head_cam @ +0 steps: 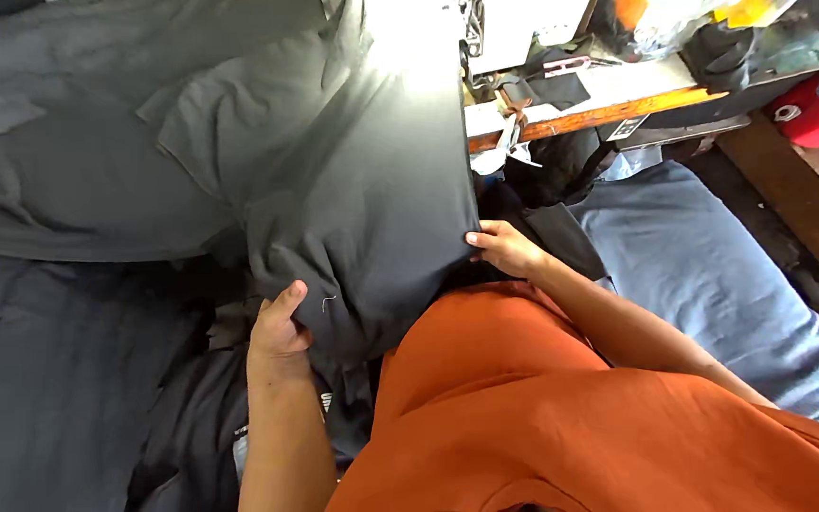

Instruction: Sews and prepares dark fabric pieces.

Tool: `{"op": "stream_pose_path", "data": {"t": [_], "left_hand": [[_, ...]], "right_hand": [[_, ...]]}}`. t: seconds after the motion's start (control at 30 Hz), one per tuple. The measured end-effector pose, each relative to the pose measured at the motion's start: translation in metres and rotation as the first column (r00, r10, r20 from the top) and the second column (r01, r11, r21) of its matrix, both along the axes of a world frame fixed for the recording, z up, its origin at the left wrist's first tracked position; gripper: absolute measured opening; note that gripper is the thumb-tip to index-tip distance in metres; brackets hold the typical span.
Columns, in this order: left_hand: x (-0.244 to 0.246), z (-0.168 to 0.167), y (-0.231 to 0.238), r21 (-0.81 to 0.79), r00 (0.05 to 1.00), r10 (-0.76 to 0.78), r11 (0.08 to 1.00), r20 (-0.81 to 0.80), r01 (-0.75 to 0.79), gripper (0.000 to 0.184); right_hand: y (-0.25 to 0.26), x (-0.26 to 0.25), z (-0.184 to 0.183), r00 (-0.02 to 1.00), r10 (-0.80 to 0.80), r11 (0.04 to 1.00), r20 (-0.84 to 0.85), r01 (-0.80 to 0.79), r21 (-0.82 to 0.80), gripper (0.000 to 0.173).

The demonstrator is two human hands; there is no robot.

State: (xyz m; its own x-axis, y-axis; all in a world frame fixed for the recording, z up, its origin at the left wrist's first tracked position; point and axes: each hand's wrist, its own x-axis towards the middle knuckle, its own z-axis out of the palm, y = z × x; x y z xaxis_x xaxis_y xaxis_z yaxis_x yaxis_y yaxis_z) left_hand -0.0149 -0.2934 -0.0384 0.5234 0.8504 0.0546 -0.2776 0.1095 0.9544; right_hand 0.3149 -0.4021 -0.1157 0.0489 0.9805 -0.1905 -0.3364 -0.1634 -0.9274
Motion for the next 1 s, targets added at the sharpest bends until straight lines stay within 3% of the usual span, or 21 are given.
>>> {"op": "stream_pose_path", "data": {"t": [0.1,0.17,0.27,0.43,0.5,0.67,0.83,1.0], "left_hand": [[0.012,0.007,-0.002,-0.052,0.995,0.055,0.997,-0.089,-0.060,0.023],[0.025,0.011,-0.005,-0.072,0.978,0.137,0.986,-0.155,-0.149,0.008],[0.037,0.016,-0.006,-0.096,0.952,0.203,0.969,-0.229,-0.229,0.019],[0.039,0.018,-0.003,-0.112,0.947,0.198,0.966,-0.253,-0.231,0.020],[0.041,0.017,-0.003,-0.119,0.944,0.202,0.964,-0.262,-0.239,0.020],[0.051,0.015,0.001,-0.099,0.901,0.256,0.946,-0.350,-0.307,0.020],[0.054,0.007,0.012,-0.048,0.881,0.229,0.961,-0.414,-0.272,0.032],[0.065,0.013,0.028,-0.018,0.903,0.267,0.957,-0.337,-0.290,0.036]], "right_hand": [[-0.028,0.003,0.020,0.993,-0.115,0.993,-0.034,0.113,-0.046,0.014],[-0.034,0.001,0.029,0.982,-0.170,0.980,-0.077,0.160,-0.120,0.013],[-0.033,-0.002,0.034,0.958,-0.235,0.954,-0.161,0.197,-0.225,0.007],[-0.032,0.000,0.041,0.934,-0.245,0.941,-0.262,0.164,-0.295,0.020],[-0.032,0.002,0.041,0.930,-0.246,0.943,-0.272,0.165,-0.290,0.017],[-0.032,0.006,0.038,0.936,-0.290,0.932,-0.199,0.229,-0.279,0.011],[-0.032,0.010,0.023,0.953,-0.296,0.921,-0.066,0.266,-0.285,0.008],[-0.011,0.024,0.027,0.944,-0.312,0.937,0.105,0.324,-0.132,0.005]]}}
